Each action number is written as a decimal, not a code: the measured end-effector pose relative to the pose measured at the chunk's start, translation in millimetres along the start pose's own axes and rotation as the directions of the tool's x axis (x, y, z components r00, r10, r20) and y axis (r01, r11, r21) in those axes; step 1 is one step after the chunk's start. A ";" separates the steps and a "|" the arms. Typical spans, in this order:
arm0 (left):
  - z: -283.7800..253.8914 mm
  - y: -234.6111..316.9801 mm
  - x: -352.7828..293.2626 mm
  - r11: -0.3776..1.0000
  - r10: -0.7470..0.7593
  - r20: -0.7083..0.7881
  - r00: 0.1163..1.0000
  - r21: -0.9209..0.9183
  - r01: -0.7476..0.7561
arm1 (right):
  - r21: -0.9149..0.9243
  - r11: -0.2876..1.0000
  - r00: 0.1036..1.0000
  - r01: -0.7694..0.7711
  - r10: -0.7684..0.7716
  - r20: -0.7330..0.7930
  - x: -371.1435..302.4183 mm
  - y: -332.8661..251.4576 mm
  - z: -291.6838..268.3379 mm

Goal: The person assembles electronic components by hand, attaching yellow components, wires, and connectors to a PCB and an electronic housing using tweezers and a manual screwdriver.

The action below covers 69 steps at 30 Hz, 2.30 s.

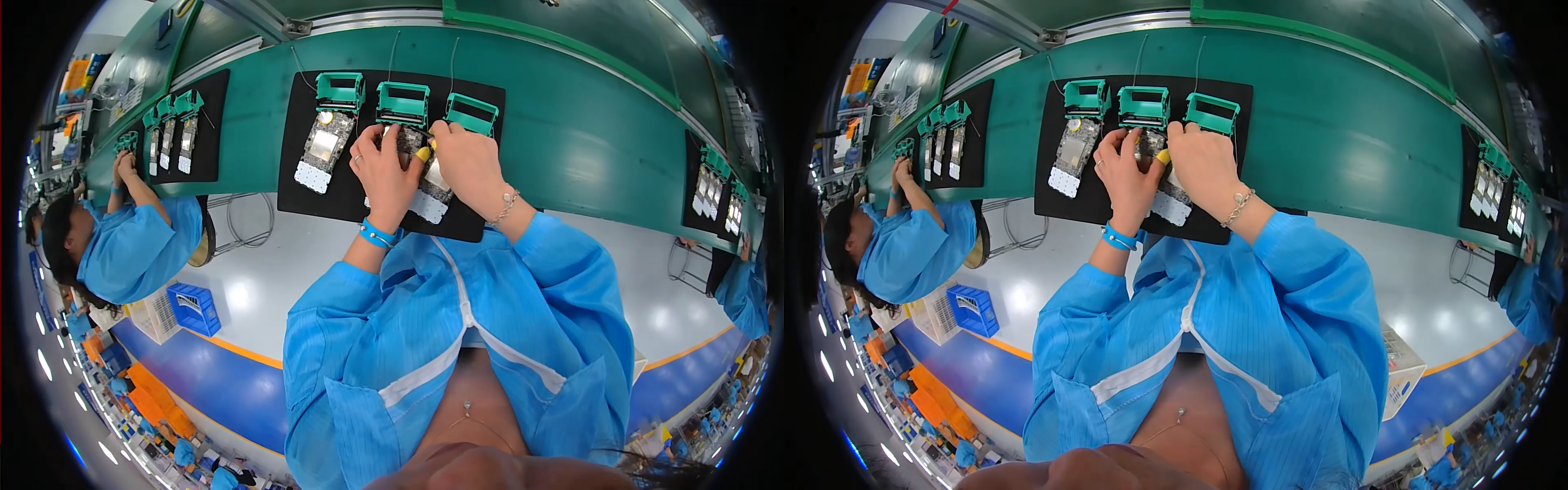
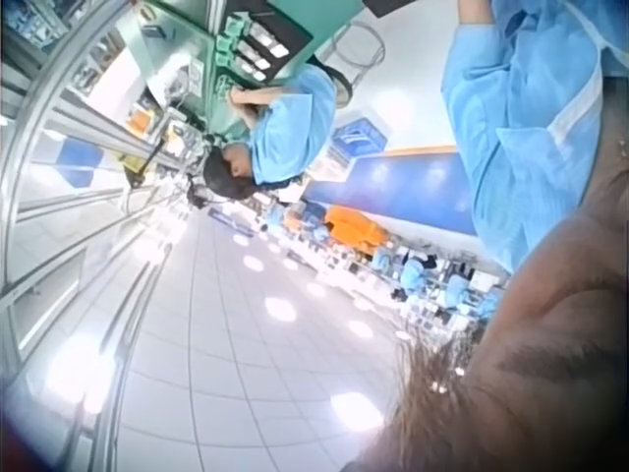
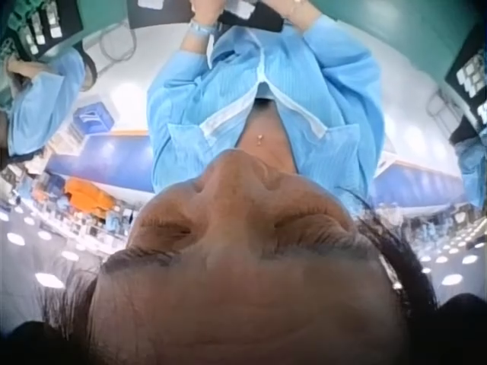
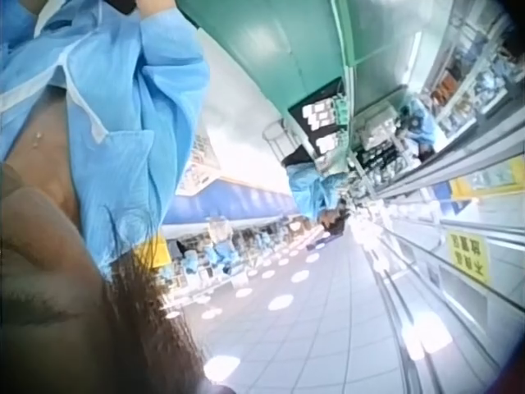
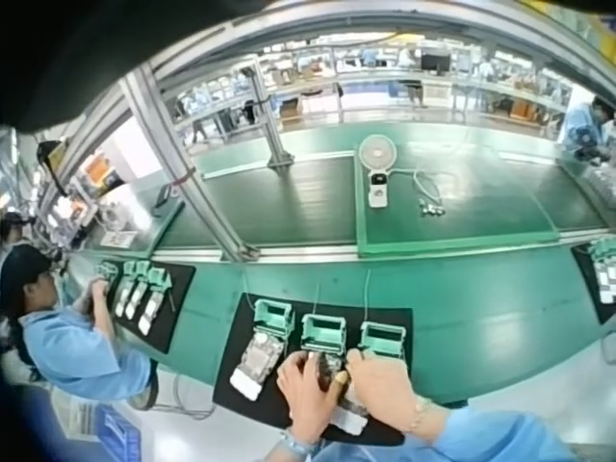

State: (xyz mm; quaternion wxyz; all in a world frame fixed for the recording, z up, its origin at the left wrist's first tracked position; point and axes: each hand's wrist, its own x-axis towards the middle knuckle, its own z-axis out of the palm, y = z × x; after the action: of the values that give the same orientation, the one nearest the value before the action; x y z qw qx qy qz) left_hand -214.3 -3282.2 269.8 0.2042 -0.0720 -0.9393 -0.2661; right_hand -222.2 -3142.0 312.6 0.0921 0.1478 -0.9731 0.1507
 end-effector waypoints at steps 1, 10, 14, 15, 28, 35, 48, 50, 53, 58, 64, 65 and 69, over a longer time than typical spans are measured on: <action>-0.1 -0.2 0.3 1.000 -0.001 -0.001 1.000 -0.003 0.001 | -0.003 1.000 1.000 0.000 0.000 0.000 1.4 -0.5 -0.3; -2.9 -1.2 0.0 0.999 0.000 0.002 1.000 -0.035 0.000 | 0.222 0.970 0.995 -0.094 0.096 0.004 -1.8 13.4 1.5; -10.0 -1.7 -2.0 0.994 0.017 -0.029 0.999 -0.111 -0.020 | 0.411 0.903 0.992 -0.126 0.126 0.026 -7.9 15.8 -5.0; -12.5 -1.8 -1.4 0.991 0.017 -0.045 0.999 -0.130 -0.023 | 0.414 0.901 0.991 -0.134 0.132 0.033 -8.4 15.0 -5.7; -6.7 -5.4 11.0 0.988 0.128 -0.041 0.991 0.091 -0.124 | 0.430 0.897 0.994 -0.103 0.103 0.023 -15.2 9.5 -2.6; -22.7 -4.1 15.6 0.778 -0.302 0.345 0.889 -0.449 0.439 | 0.515 0.847 0.987 -0.129 0.159 -0.014 -30.1 6.4 -0.2; -35.6 3.1 18.6 0.200 -0.326 0.699 0.636 -0.607 0.769 | 0.514 0.847 0.989 -0.135 0.150 0.011 -32.4 7.5 2.1; -35.1 3.0 18.5 0.205 -0.324 0.707 0.629 -0.597 0.776 | 0.505 0.854 0.990 -0.122 0.142 -0.001 -32.8 7.9 3.6; -31.7 1.2 16.3 0.207 -0.346 0.712 0.611 -0.577 0.790 | 0.485 0.869 0.992 -0.098 0.122 -0.019 -32.2 9.7 5.4; -25.3 -1.8 -1.9 0.999 -0.025 0.152 0.988 -0.019 0.029 | 0.420 0.907 0.996 -0.032 0.062 -0.058 -27.6 16.9 4.1; -17.1 -8.2 -12.8 0.997 0.009 0.077 0.997 -0.074 -0.003 | 0.310 0.950 0.995 0.022 0.008 -0.095 -22.1 19.5 4.7; -17.5 -9.4 -12.7 0.997 0.004 0.075 0.997 -0.076 0.002 | 0.274 0.961 0.991 0.046 -0.009 -0.136 -21.9 19.0 3.8; -18.1 -14.4 -11.9 0.993 0.053 0.060 0.997 -0.112 -0.046 | 0.255 0.967 0.993 0.026 0.004 -0.117 -20.3 18.9 2.4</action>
State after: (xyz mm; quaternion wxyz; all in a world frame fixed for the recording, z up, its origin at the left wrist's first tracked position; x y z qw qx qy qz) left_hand -200.7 -3304.3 272.0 0.1769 -0.1145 -0.9271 -0.3100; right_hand -209.4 -3120.3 300.7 0.1299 0.1549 -0.9376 0.2828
